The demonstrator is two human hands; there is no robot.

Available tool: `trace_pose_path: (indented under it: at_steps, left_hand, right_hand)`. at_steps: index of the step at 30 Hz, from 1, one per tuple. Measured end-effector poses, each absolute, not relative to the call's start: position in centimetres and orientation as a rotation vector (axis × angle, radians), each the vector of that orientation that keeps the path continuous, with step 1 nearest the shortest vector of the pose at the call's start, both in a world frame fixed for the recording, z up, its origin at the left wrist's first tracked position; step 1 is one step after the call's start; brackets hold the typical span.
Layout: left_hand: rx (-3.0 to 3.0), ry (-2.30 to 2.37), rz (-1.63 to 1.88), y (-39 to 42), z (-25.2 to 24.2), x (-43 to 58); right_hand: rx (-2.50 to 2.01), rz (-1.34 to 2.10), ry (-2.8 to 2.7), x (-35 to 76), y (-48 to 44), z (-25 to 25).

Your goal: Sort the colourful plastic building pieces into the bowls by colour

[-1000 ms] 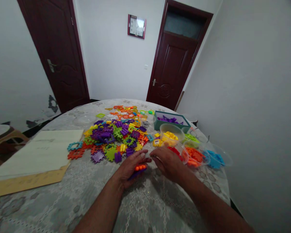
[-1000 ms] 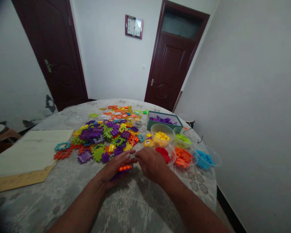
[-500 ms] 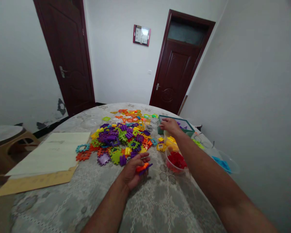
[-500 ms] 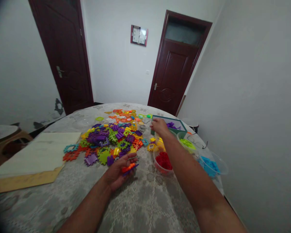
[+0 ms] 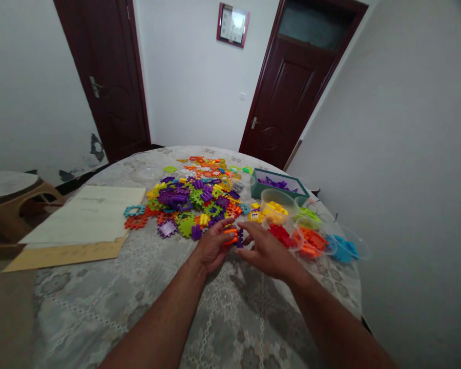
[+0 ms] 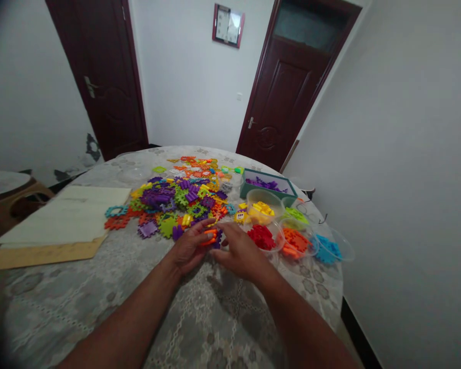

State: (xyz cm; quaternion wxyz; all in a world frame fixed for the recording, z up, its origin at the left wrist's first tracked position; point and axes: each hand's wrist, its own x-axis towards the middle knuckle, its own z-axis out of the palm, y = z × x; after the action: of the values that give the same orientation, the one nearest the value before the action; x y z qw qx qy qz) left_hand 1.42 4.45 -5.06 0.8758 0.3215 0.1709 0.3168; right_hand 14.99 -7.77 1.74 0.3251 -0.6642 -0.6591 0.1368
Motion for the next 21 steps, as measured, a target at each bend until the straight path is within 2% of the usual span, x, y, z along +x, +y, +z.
trace_pose_path:
  at_steps: [5,11,21]
  left_hand:
    - [0.686,0.362,0.644,4.3,-4.8,1.3]
    - [0.712,0.419,0.569,4.4,-4.4,1.1]
    - [0.75,0.521,0.562,4.6,-4.7,1.7]
  right_hand:
    - [-1.683,0.26,-1.704,14.3,-8.4,-0.2]
    - [-1.695,0.335,-1.713,14.6,-10.1,1.9]
    - [-1.826,0.129,-1.625,18.3,-14.1,3.6]
